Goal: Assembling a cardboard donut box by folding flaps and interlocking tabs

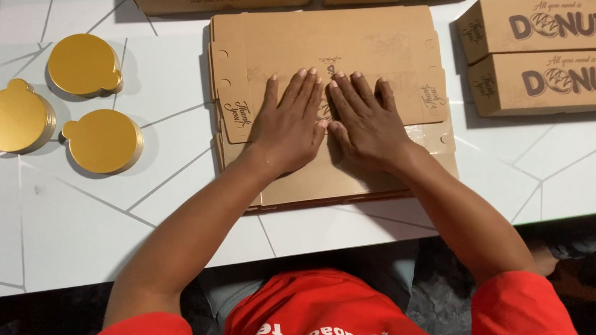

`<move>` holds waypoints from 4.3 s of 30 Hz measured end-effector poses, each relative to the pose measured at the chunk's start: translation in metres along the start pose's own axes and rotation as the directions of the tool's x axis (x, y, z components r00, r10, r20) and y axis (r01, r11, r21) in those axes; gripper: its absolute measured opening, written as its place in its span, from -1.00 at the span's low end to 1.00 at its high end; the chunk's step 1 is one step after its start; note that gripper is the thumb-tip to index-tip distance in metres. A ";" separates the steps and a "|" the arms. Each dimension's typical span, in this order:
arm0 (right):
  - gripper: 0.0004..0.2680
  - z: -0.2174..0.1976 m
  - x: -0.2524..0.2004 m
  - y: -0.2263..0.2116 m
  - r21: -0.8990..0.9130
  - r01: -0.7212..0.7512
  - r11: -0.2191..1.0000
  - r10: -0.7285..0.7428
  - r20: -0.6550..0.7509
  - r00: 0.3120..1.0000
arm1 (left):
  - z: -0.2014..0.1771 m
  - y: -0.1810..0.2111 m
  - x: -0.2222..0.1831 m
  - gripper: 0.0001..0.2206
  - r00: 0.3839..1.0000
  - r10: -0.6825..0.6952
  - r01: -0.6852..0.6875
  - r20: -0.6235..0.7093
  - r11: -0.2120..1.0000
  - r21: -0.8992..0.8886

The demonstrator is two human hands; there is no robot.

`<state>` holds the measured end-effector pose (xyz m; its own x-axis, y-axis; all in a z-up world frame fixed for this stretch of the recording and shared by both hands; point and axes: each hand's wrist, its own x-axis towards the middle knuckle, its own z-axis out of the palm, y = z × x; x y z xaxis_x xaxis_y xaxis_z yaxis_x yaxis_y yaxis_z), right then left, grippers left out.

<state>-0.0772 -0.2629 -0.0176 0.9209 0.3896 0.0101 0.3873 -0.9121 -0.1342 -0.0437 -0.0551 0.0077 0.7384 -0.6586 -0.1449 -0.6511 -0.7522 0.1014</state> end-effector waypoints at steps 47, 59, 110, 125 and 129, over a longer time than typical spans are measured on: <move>-0.89 -0.044 -0.054 0.025 -0.134 0.242 0.961 -0.268 -0.239 0.933 | -0.005 0.000 -0.069 -0.57 0.988 0.151 -0.145 0.030 0.977 -0.154; -0.50 0.017 -0.082 -0.035 -0.104 0.068 0.992 -0.092 -0.253 0.963 | 0.006 0.024 -0.081 -0.41 0.997 0.018 -0.015 0.071 0.999 -0.045; -0.62 -0.002 -0.110 0.038 -0.066 -0.069 0.995 0.052 -0.228 0.972 | 0.017 -0.035 -0.085 -0.31 0.988 -0.022 0.009 -0.155 0.997 -0.080; -0.69 -0.051 -0.068 0.052 -0.115 0.121 0.986 -0.120 0.013 0.993 | 0.015 -0.050 -0.035 -0.23 0.954 0.280 -0.300 0.109 0.895 0.330; -0.60 -0.038 -0.058 0.067 -0.202 0.151 0.968 -0.161 -0.035 0.986 | 0.008 -0.050 -0.044 -0.45 0.939 0.343 -0.298 0.001 0.815 0.496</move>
<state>-0.1027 -0.3519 0.0108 0.8473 0.5271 0.0660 0.5228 -0.8494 0.0723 -0.0450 0.0116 0.0009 0.4701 -0.8766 -0.1027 -0.8383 -0.4071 -0.3627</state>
